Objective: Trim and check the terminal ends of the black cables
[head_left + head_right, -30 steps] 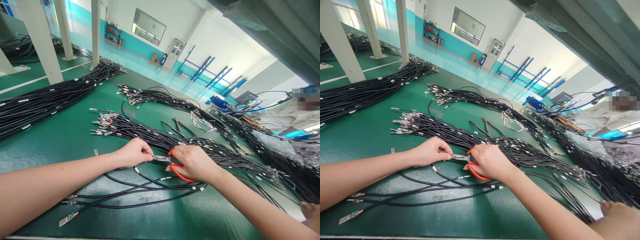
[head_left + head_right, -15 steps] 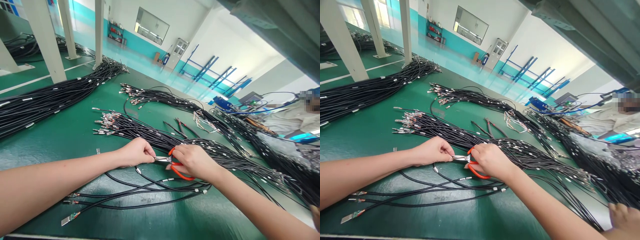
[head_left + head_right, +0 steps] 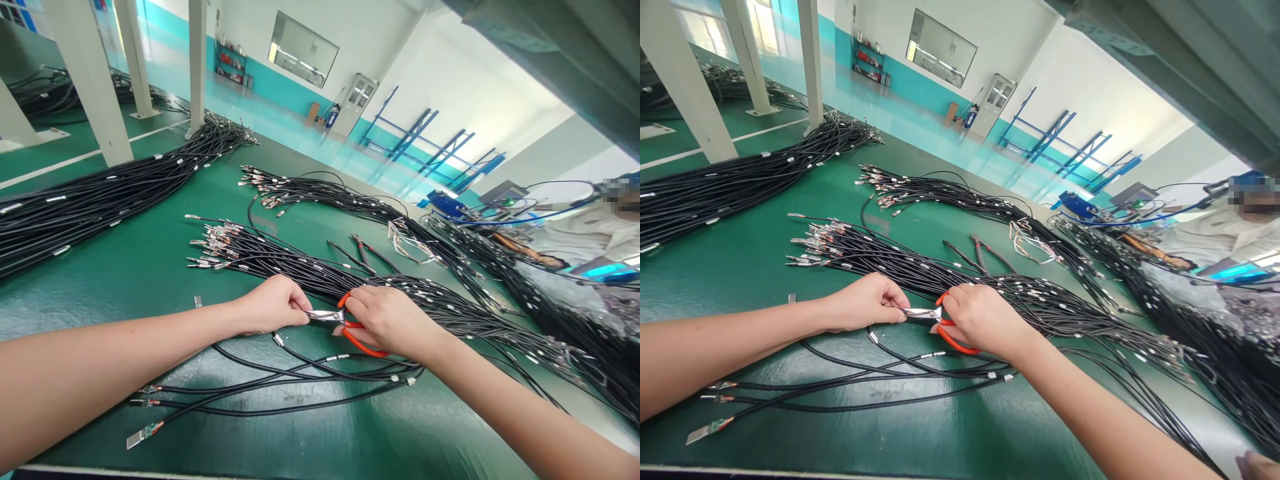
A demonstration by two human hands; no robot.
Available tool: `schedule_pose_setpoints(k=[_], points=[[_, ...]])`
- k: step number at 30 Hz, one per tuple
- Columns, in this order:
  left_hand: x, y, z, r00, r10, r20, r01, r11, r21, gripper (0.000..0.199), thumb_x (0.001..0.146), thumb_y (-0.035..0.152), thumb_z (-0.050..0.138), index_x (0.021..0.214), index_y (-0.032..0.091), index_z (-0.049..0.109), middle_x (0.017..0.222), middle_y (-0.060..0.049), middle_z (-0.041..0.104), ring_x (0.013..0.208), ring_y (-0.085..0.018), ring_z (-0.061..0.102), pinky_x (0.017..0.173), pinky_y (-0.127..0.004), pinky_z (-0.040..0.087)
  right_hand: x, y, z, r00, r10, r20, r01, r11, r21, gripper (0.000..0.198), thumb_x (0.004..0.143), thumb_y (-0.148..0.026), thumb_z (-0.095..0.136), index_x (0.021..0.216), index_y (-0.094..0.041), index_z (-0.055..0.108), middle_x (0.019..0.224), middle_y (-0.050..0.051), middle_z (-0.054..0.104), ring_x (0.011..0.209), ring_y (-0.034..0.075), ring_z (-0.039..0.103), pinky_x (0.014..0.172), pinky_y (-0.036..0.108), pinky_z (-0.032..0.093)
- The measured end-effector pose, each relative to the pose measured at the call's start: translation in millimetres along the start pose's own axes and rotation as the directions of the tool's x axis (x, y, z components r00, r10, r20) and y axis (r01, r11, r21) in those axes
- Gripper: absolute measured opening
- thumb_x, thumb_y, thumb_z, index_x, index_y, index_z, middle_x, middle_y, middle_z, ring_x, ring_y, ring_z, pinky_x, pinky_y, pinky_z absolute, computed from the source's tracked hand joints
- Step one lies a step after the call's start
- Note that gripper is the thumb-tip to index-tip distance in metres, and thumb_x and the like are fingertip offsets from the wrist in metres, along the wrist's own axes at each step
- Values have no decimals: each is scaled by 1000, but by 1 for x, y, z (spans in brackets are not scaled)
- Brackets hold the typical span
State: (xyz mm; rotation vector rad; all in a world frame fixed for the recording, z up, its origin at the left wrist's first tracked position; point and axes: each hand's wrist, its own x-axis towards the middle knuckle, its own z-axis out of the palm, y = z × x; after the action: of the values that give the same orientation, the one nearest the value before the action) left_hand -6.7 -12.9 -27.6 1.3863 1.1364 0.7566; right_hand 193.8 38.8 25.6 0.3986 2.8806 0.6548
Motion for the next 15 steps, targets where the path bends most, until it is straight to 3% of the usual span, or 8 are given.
schedule_pose_setpoints(k=[15], points=[[0, -3, 1, 1000, 15, -17, -16, 1000, -25, 16, 59, 17, 57, 70, 11, 67, 49, 5, 50, 45, -8, 40, 44, -20, 28, -1, -1, 1, 1000, -18, -25, 17, 999, -28, 40, 83, -47, 44, 63, -14, 54, 59, 4, 54, 52, 15, 47, 51, 27, 28]])
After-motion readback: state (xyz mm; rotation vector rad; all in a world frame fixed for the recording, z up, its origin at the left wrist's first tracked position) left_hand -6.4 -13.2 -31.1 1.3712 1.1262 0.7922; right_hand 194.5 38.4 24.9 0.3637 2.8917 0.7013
